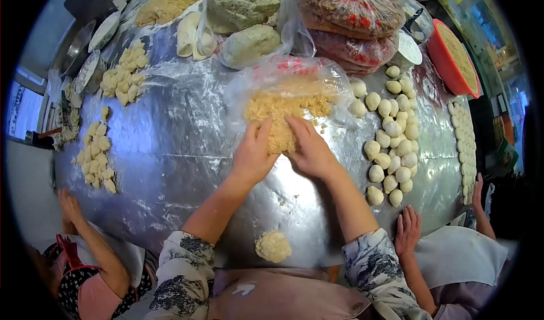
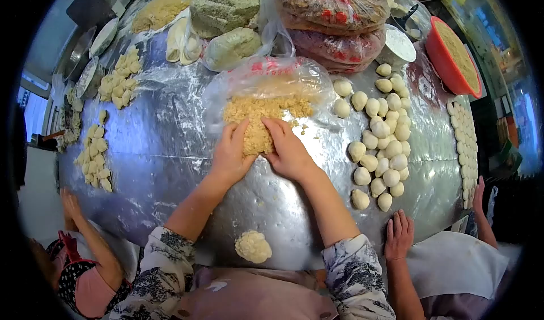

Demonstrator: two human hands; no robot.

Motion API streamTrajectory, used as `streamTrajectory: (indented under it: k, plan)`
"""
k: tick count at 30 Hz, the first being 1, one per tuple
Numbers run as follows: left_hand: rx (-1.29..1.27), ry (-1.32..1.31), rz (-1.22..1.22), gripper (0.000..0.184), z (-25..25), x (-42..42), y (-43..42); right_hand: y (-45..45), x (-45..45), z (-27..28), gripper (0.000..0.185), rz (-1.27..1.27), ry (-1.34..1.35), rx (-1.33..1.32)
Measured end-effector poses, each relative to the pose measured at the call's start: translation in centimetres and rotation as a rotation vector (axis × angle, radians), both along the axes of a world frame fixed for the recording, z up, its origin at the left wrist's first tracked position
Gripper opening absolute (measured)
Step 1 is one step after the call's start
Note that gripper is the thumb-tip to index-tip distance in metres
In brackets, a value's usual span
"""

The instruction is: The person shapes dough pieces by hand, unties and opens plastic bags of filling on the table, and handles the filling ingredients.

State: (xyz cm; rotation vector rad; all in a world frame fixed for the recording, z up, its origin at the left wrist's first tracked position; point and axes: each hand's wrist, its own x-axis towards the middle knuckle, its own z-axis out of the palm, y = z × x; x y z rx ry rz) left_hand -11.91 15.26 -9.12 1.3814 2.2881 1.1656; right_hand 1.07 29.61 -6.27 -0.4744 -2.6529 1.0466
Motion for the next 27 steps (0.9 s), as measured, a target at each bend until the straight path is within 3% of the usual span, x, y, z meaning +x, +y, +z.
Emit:
streamTrajectory:
  k: [2, 8, 11, 12, 14, 16, 19, 21, 23, 27]
  plan:
    - [0.106, -0.011, -0.034, 0.074, 0.6, 0.0, 0.6, 0.6, 0.0, 0.1, 0.063, -0.061, 0.022, -0.057]
    - [0.191, 0.018, -0.064, 0.068, 3.5, -2.8, 6.6, 4.7, -2.8, 2.3, 0.057, -0.212, 0.191, 0.178]
    - [0.011, 0.451, 0.023, 0.069, 2.9, -5.1, 9.6, 6.5, -4.6, 0.9, 0.054, -0.269, 0.167, 0.303]
    - [-0.147, 0.403, 0.062, 0.065, 2.6, -5.5, 10.3, 6.6, -4.5, 1.3, 0.055, -0.274, 0.059, 0.290]
    - [-0.163, 0.333, 0.114, 0.063, 1.8, -6.2, 11.0, 6.9, -3.4, 1.6, 0.054, -0.275, 0.004, 0.267]
    - [-0.181, 0.235, 0.118, 0.062, 1.7, -6.0, 10.4, 5.7, -1.9, 2.5, 0.044, -0.322, 0.091, 0.296]
    - [-0.095, 0.087, 0.028, 0.063, 3.5, -5.8, 8.3, 3.9, 1.6, 2.0, 0.034, -0.380, 0.225, 0.006]
    - [0.076, 0.006, -0.052, 0.065, 4.4, -4.7, 4.2, 1.9, 4.2, 1.0, 0.028, -0.394, 0.195, 0.075]
    - [0.067, -0.009, -0.037, 0.065, 3.4, -3.6, -0.3, 1.0, 5.9, -0.3, 0.025, -0.424, 0.177, 0.176]
    - [0.056, 0.154, 0.277, 0.063, 0.9, -1.4, -4.9, -0.5, 6.0, -1.4, 0.026, -0.511, 0.203, 0.334]
